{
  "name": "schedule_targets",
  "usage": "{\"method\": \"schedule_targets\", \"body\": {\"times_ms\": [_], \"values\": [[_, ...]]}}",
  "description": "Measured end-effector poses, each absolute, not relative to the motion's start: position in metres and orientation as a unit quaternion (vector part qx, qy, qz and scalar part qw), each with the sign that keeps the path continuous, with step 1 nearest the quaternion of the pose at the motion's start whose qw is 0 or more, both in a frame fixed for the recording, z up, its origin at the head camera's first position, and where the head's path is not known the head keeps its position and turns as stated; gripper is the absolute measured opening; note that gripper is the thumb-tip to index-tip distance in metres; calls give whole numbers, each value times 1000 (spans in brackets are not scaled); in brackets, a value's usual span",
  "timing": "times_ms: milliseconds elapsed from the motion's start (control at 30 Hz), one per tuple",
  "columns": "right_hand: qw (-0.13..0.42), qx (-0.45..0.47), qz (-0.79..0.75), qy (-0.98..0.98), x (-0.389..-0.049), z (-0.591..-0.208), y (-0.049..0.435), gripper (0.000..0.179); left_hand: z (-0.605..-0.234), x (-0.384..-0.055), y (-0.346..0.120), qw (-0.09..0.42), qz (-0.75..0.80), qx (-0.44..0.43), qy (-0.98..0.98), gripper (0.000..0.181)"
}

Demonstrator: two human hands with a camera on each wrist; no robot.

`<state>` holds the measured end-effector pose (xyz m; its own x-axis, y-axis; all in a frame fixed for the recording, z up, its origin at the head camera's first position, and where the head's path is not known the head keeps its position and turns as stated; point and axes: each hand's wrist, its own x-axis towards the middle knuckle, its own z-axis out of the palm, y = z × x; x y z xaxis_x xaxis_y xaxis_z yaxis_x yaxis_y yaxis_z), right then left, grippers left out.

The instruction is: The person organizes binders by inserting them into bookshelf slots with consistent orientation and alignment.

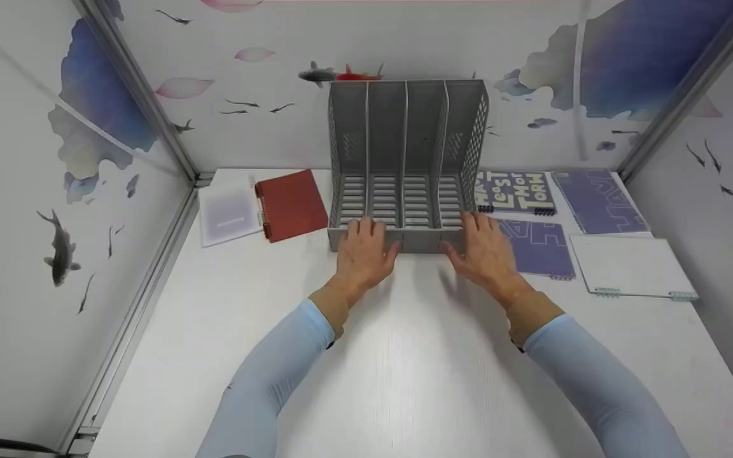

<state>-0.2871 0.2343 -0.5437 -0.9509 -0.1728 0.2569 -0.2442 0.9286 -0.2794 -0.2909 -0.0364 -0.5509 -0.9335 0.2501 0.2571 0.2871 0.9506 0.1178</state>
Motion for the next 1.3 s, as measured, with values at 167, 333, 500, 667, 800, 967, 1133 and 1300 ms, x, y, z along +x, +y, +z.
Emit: {"method": "schedule_targets", "body": {"times_ms": [167,333,500,667,800,967,1133,1300], "values": [[111,96,173,-974,-288,-546,245,77,-548,-291,-39,120,-74,-141,-980,51],[100,74,180,-976,-289,-548,256,74,-549,-292,-41,124,-78,-144,-979,48],[97,67,188,-975,-290,-548,265,68,-549,-293,-43,123,-87,-143,-978,46],[89,59,189,-976,-290,-548,272,63,-547,-295,-45,120,-91,-138,-979,45],[71,44,192,-978,-291,-547,278,58,-546,-297,-47,123,-90,-134,-979,43],[61,36,189,-979,-291,-547,286,52,-544,-301,-52,137,-90,-132,-978,40],[55,33,195,-979,-291,-548,295,48,-542,-304,-59,143,-95,-126,-977,38],[48,30,199,-978,-289,-549,305,48,-539,-309,-67,149,-98,-117,-977,38]]}}
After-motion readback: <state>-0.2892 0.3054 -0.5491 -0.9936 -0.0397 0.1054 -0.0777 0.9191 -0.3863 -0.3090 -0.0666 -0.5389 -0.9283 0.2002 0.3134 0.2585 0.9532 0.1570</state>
